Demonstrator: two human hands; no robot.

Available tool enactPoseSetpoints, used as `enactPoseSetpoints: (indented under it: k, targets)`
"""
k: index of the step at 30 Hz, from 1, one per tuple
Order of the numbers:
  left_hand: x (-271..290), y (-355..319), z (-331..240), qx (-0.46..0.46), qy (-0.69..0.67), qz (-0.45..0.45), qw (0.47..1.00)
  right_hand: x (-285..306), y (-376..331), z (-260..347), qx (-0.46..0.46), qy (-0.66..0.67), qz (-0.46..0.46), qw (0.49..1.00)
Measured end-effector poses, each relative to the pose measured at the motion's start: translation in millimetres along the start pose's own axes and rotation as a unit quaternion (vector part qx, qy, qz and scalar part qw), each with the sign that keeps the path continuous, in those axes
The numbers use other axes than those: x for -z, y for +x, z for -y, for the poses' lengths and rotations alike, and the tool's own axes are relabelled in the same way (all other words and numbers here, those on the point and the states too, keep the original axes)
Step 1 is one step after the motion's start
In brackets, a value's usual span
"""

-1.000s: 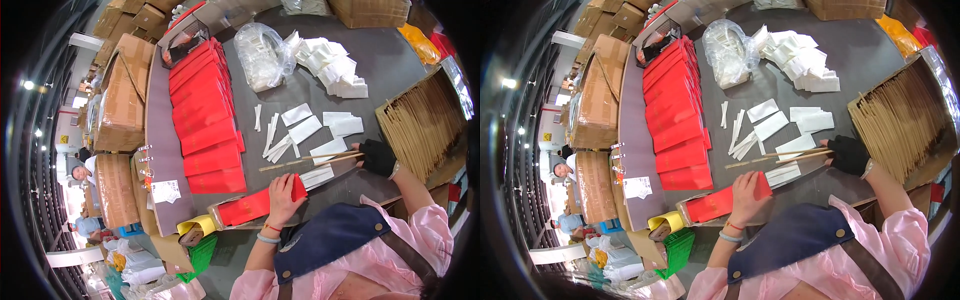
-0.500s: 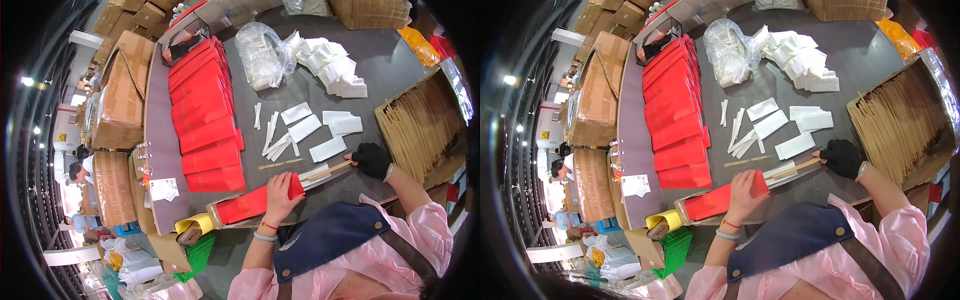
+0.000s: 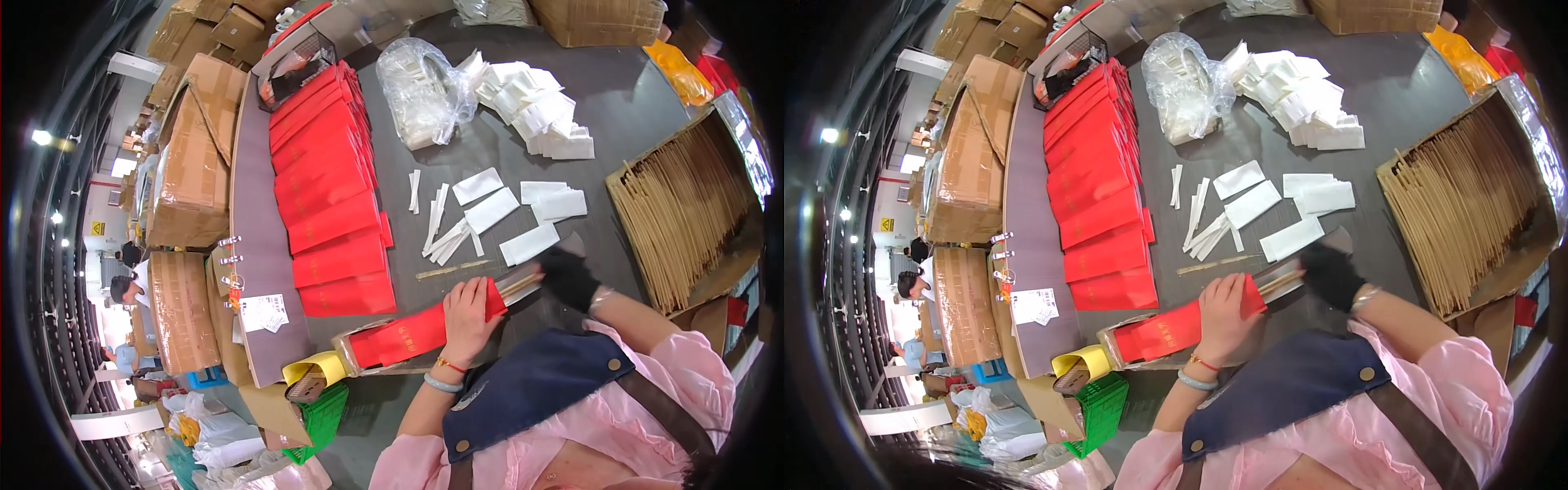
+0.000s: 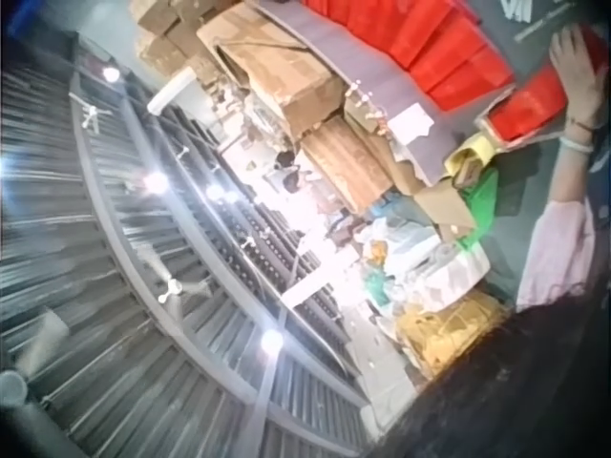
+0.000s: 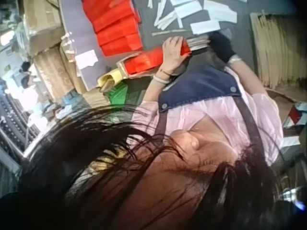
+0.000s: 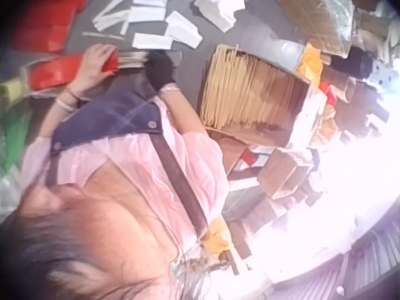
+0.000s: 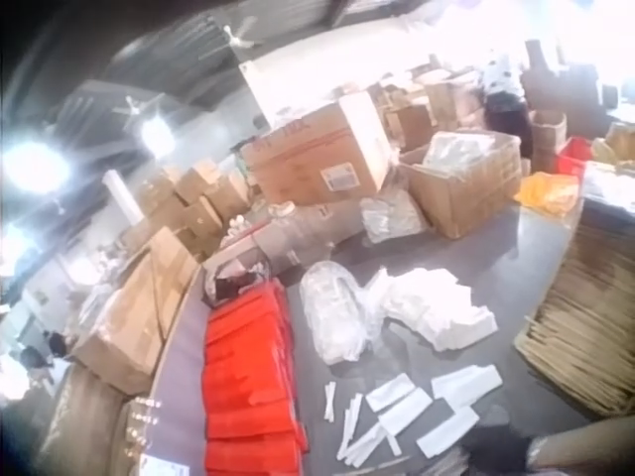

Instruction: Packaging pairs of disposable chopsticks into individual sleeves or holders at a warehouse workstation.

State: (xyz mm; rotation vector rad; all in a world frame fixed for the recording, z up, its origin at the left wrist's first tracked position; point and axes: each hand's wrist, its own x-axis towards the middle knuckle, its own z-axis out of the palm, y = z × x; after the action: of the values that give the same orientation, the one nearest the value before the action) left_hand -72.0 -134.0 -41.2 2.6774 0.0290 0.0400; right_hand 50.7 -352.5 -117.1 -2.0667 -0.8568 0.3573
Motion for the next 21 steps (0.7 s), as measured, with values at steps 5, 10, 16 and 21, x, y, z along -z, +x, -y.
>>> enactPoseSetpoints:
  k: [5, 10, 16, 21]
  targets:
    - [10, 9, 0, -0.014, -0.022, -0.011, 1.000, -13, 21, 72, 0.012, 0.182, 0.078, 0.980]
    - [46, 28, -18, -0.065, 0.082, 0.140, 0.985, 45, 27, 76, 0.089, -0.273, 0.109, 0.952]
    - [122, 48, 52, -0.100, 0.073, 0.001, 0.992, 85, 16, 67, -0.006, -0.169, -0.022, 0.985]
    - [48, -2, 52, 0.093, 0.028, -0.085, 0.992, 74, 12, 92, 0.001, -0.244, 0.028, 0.969]
